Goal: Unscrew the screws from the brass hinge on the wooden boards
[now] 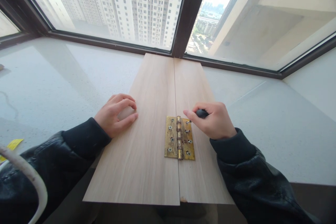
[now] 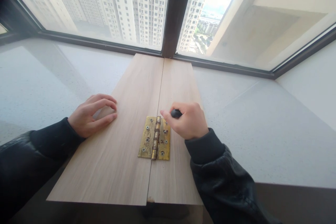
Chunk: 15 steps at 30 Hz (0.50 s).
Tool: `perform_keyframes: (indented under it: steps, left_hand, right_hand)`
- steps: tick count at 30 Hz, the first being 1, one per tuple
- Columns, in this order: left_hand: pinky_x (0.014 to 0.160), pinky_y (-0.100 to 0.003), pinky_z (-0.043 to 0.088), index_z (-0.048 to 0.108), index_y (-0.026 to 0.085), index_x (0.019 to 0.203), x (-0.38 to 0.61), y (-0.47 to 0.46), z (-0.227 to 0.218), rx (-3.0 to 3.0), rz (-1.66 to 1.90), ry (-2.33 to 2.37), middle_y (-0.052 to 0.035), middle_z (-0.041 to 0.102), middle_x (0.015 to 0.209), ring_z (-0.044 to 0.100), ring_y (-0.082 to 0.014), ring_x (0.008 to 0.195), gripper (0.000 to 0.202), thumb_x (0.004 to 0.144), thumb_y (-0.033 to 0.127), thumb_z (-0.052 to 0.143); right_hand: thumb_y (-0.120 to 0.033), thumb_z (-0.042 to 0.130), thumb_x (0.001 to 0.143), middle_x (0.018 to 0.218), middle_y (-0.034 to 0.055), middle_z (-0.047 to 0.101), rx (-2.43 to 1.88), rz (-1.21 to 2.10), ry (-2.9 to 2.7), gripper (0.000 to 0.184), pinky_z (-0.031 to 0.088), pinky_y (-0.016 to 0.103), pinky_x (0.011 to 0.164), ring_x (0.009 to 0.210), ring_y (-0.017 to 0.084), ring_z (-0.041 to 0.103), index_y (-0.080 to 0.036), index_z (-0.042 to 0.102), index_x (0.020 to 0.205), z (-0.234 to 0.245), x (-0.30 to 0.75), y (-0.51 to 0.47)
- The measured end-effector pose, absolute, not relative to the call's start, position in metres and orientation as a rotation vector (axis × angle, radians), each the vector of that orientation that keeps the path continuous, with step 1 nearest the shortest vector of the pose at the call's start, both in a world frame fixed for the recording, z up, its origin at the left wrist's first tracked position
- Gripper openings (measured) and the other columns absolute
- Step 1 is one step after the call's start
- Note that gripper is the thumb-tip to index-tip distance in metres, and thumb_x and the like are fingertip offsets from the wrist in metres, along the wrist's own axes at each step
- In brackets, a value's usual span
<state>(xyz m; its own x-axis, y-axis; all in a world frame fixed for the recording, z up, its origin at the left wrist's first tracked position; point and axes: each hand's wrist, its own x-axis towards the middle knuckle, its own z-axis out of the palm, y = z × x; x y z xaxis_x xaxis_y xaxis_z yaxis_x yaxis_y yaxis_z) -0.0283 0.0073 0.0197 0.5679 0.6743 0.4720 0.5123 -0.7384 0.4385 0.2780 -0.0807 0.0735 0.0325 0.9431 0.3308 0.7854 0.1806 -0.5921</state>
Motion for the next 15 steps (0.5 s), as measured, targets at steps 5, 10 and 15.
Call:
perform_keyframes:
  steps: [5, 10, 15]
  left_hand:
    - [0.096, -0.047, 0.046, 0.062, 0.017, 0.092, -0.0275, 0.0066, 0.0227, 2.546, 0.905, 0.978, -0.0098, 0.062, 0.108, 0.059, -0.0254, 0.103, 0.017, 0.09, 0.033, 0.056]
    - [0.095, -0.047, 0.046, 0.062, 0.017, 0.092, -0.0273, 0.0067, 0.0237, 2.546, 0.903, 0.979, -0.01, 0.062, 0.108, 0.058, -0.0252, 0.103, 0.017, 0.09, 0.033, 0.056]
    - [0.096, -0.047, 0.046, 0.062, 0.017, 0.093, -0.0277, 0.0064, 0.0241, 2.544, 0.879, 0.987, -0.01, 0.062, 0.109, 0.058, -0.0248, 0.103, 0.018, 0.09, 0.034, 0.056]
  right_hand:
    - [-0.052, 0.063, 0.083, 0.047, 0.0005, 0.045, -1.89, 0.218, -1.957, 0.047, 0.028, 0.031, 0.052, 0.049, 0.014, 0.039, -0.019, 0.055, 0.05, 0.0803, 0.2835, -0.0834]
    - [-0.05, 0.058, 0.085, 0.051, 0.0013, 0.051, -1.942, 0.238, -2.105, 0.043, 0.028, 0.031, 0.053, 0.051, 0.014, 0.041, -0.019, 0.059, 0.055, 0.0783, 0.2813, -0.0833]
    - [-0.043, 0.057, 0.088, 0.06, 0.0026, 0.06, -1.839, 0.283, -2.21, 0.034, 0.033, 0.032, 0.057, 0.056, 0.015, 0.049, -0.019, 0.064, 0.065, 0.0786, 0.2833, -0.0831]
